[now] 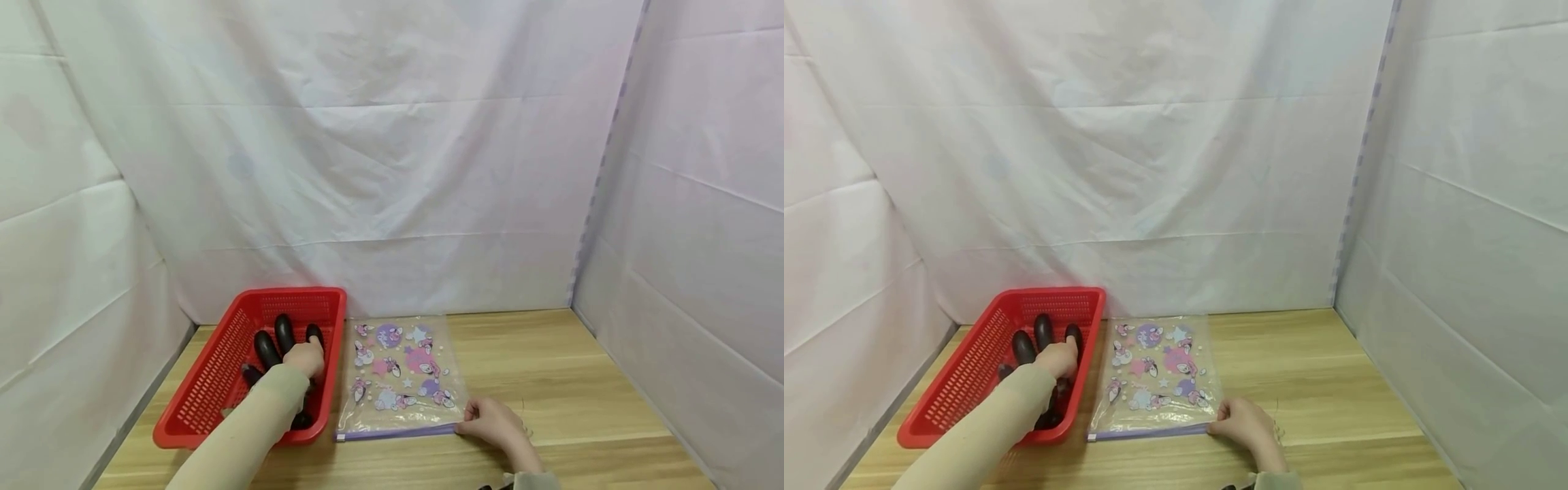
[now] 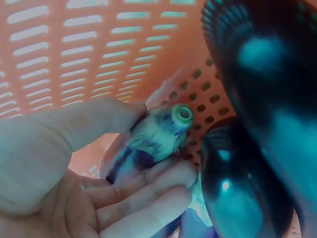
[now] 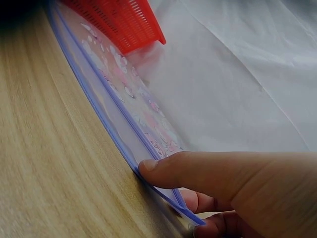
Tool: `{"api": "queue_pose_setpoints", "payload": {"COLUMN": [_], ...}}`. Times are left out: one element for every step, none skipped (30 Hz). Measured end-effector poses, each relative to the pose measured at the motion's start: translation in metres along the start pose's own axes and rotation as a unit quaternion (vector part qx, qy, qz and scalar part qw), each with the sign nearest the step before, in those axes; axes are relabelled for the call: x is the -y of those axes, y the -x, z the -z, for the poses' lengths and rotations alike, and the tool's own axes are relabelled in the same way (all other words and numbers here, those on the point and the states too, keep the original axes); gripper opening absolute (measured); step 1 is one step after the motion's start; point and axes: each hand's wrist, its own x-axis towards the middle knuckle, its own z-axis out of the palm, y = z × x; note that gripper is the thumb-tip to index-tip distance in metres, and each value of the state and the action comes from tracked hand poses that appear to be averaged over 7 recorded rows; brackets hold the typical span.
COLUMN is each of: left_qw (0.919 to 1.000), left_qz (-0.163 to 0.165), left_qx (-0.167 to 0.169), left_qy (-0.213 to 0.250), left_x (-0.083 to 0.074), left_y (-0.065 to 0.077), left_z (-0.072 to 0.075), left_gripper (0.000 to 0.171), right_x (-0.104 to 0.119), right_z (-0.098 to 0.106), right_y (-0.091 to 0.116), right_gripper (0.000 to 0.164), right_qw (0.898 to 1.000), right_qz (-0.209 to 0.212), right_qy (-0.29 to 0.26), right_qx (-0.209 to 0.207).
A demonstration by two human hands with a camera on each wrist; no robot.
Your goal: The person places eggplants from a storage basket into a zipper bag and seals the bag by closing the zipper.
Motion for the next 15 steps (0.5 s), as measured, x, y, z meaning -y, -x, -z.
{"api": "queue_pose_setpoints", "payload": {"left_qw": [1.0000,1.0000,1.0000,0.9999,0.9999,0.9999,0.9999,0.9999,0.9999,0.9999,0.9999,0.9998,0.9998,0.9997,0.9997], "left_qz": [0.000,-0.002,-0.004,-0.006,-0.008,-0.009,-0.011,-0.011,-0.012,-0.014,-0.014,-0.014,-0.015,-0.015,-0.018], "left_qx": [0.000,-0.001,-0.001,-0.001,-0.001,-0.001,-0.002,-0.002,-0.002,-0.004,-0.004,-0.006,-0.006,-0.006,-0.006], "left_qy": [-0.002,-0.003,-0.006,-0.008,-0.011,-0.009,-0.009,-0.005,-0.001,0.003,0.009,0.012,0.014,0.018,0.017], "left_x": [-0.0002,-0.0005,-0.0009,-0.0007,-0.0006,-0.0009,-0.0010,-0.0009,-0.0005,0.0001,0.0006,0.0013,0.0021,0.0027,0.0033], "left_y": [-0.0001,0.0005,0.0011,0.0014,0.0023,0.0031,0.0040,0.0048,0.0050,0.0052,0.0054,0.0054,0.0054,0.0054,0.0050], "left_z": [-0.0002,-0.0002,0.0001,0.0000,0.0000,0.0003,0.0006,0.0008,0.0006,0.0002,0.0000,-0.0002,-0.0002,-0.0001,-0.0001], "left_gripper": [0.097,0.096,0.096,0.096,0.095,0.094,0.094,0.094,0.093,0.093,0.092,0.091,0.091,0.090,0.089], "right_x": [0.0006,0.0012,0.0021,0.0026,0.0028,0.0030,0.0029,0.0027,0.0023,0.0017,0.0012,0.0010,0.0007,0.0007,0.0006], "right_z": [0.0004,0.0008,0.0014,0.0015,0.0014,0.0014,0.0011,0.0008,0.0002,-0.0006,-0.0011,-0.0015,-0.0020,-0.0023,-0.0026], "right_y": [0.0003,0.0006,0.0011,0.0011,0.0009,0.0008,0.0006,0.0005,0.0002,-0.0003,-0.0004,-0.0005,-0.0006,-0.0007,-0.0008], "right_gripper": [0.032,0.032,0.032,0.032,0.032,0.032,0.032,0.031,0.031,0.031,0.031,0.031,0.031,0.031,0.032], "right_qw": [1.000,1.000,1.000,1.000,1.000,1.000,1.000,1.000,1.000,1.000,1.000,1.000,1.000,1.000,1.000], "right_qz": [0.000,0.000,-0.001,-0.001,-0.001,-0.001,-0.002,-0.002,-0.002,-0.003,-0.004,-0.004,-0.004,-0.004,-0.004], "right_qy": [0.002,0.004,0.004,0.003,0.001,0.000,-0.001,-0.002,-0.004,-0.005,-0.006,-0.005,-0.005,-0.006,-0.006], "right_qx": [-0.001,-0.002,-0.001,-0.001,0.000,0.001,0.001,0.000,0.000,0.000,-0.001,-0.001,-0.002,-0.003,-0.003]}}
